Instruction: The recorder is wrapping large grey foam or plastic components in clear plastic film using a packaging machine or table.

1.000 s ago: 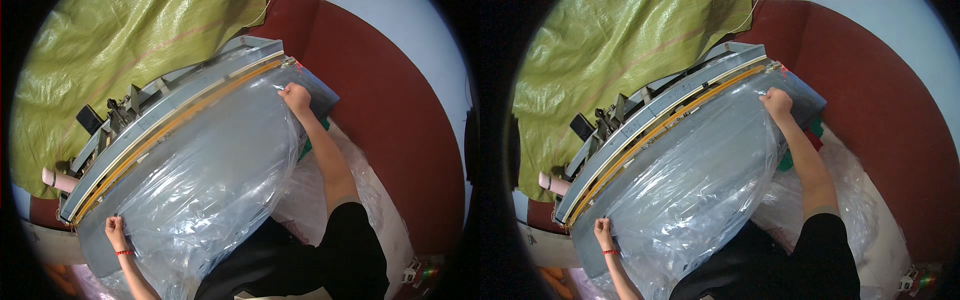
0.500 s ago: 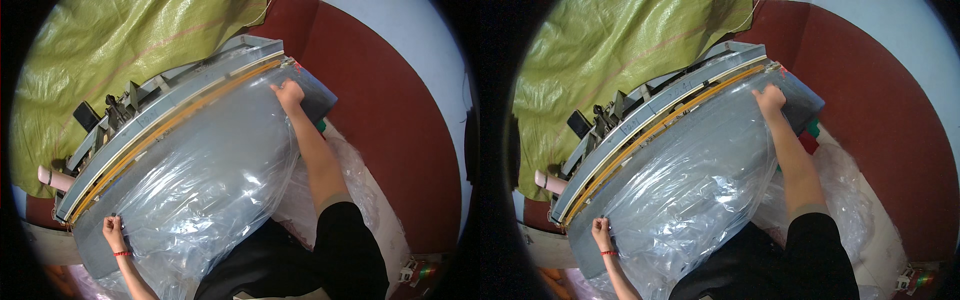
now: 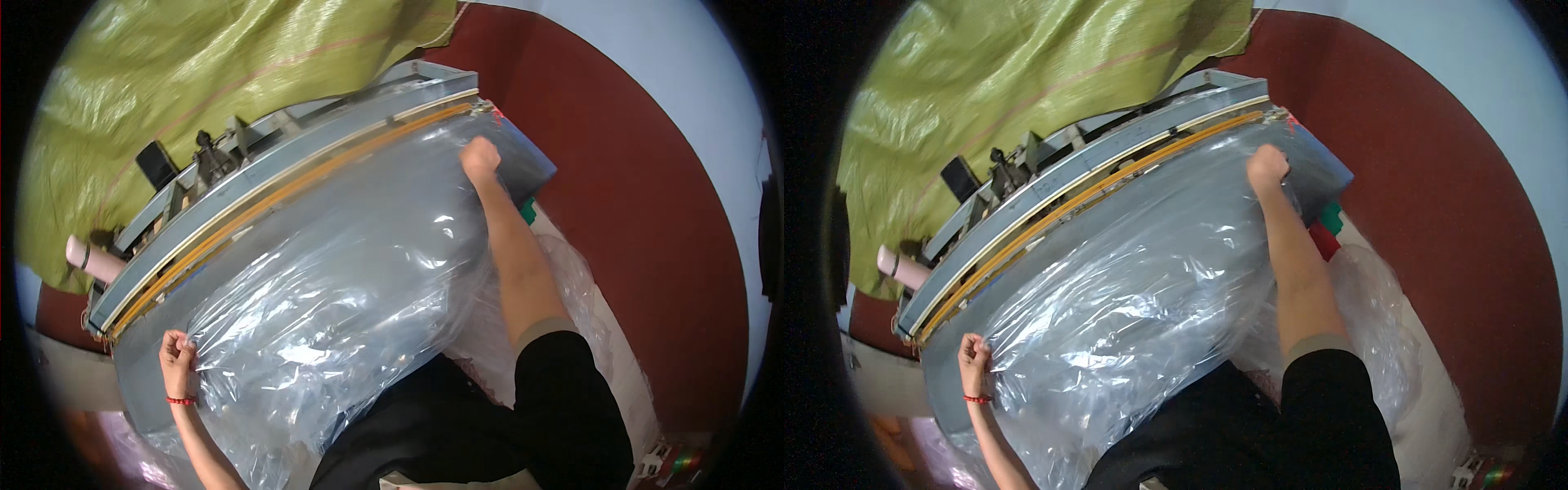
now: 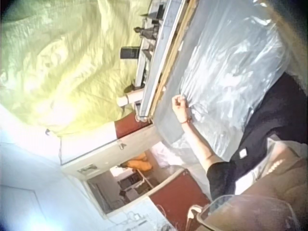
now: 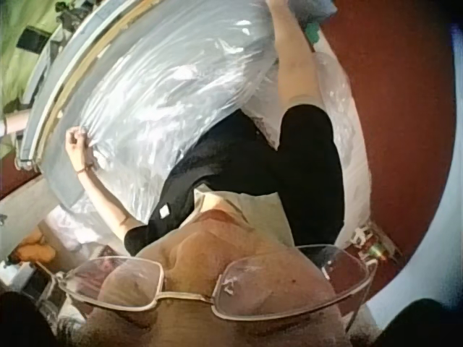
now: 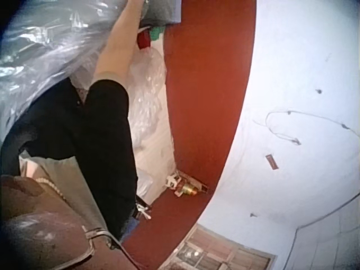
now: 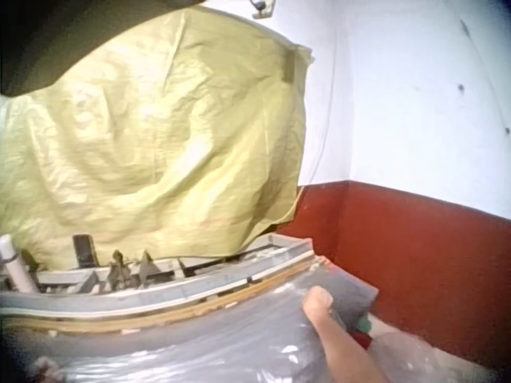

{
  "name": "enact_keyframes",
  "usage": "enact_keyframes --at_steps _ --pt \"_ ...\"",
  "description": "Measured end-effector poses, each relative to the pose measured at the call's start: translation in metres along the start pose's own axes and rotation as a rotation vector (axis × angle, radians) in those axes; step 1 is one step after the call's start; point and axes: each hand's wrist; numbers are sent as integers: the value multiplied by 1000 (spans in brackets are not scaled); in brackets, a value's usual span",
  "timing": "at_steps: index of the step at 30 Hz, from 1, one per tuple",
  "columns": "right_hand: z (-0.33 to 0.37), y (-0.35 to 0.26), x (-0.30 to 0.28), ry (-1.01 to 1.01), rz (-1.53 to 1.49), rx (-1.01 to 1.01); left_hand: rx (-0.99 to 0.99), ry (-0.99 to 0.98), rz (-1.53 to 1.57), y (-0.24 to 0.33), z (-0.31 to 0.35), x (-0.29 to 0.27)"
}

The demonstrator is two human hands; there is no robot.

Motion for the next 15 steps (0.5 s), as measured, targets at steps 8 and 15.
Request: enact_keyframes --at_steps 8,15 --pt "16 40 -31 316 81 -254 -409 -356 -454 2 76 -117" --pt "-68 121 -6 260 177 -158 -211 400 -672 82 120 -285"
Point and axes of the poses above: each hand's wrist, its own z-axis away from the middle knuckle, its own x-axis out of the palm, y = z × x, and after that the axes turned 8 degrees about -y, right-handed
